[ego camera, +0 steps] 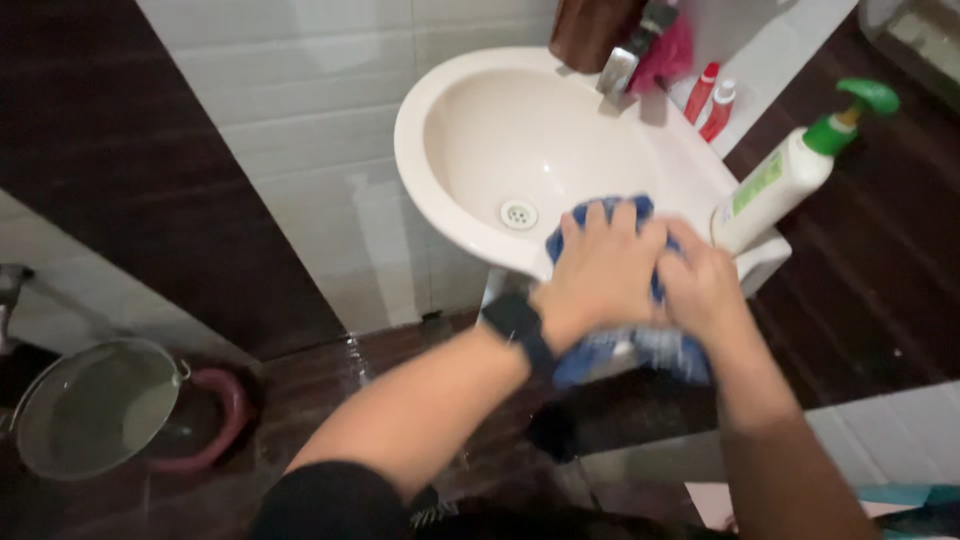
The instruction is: The person wipes down the surfaces of a white pedestal sink using a blue patterned cloth, moving around the basin, faucet, and soap bottle.
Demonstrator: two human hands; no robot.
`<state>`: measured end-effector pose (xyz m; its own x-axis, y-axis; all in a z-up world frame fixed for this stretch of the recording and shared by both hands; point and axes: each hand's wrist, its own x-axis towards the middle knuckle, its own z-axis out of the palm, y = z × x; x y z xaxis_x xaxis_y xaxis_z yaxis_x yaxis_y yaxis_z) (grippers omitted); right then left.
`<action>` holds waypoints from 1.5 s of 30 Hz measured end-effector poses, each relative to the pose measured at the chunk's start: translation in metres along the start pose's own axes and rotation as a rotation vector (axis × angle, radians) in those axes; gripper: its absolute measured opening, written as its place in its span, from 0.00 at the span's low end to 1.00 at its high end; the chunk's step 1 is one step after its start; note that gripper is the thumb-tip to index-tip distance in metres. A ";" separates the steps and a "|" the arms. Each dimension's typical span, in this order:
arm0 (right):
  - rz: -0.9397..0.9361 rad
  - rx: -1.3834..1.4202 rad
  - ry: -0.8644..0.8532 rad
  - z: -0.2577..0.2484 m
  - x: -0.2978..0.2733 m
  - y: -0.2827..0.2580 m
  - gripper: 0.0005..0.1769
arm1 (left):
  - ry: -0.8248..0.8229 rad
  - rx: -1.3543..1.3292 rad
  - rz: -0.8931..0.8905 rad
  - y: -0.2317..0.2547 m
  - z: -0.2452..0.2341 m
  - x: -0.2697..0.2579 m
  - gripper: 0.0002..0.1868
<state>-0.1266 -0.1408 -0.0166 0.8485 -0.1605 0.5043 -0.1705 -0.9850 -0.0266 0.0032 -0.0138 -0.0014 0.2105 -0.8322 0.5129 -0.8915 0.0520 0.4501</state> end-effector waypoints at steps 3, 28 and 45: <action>0.445 0.276 0.053 0.016 0.028 0.020 0.24 | -0.043 -0.090 -0.156 -0.017 0.017 0.027 0.45; 0.007 0.544 0.090 0.010 0.028 0.002 0.26 | 0.275 0.194 -0.212 -0.006 0.028 -0.005 0.46; 0.320 0.603 -0.044 -0.001 0.019 -0.010 0.22 | 0.327 0.187 -0.034 -0.011 0.007 -0.006 0.49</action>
<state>-0.1094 -0.1340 -0.0058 0.8246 -0.4398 0.3559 -0.1185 -0.7494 -0.6514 0.0090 -0.0127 -0.0146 0.3317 -0.6099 0.7198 -0.9331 -0.0999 0.3453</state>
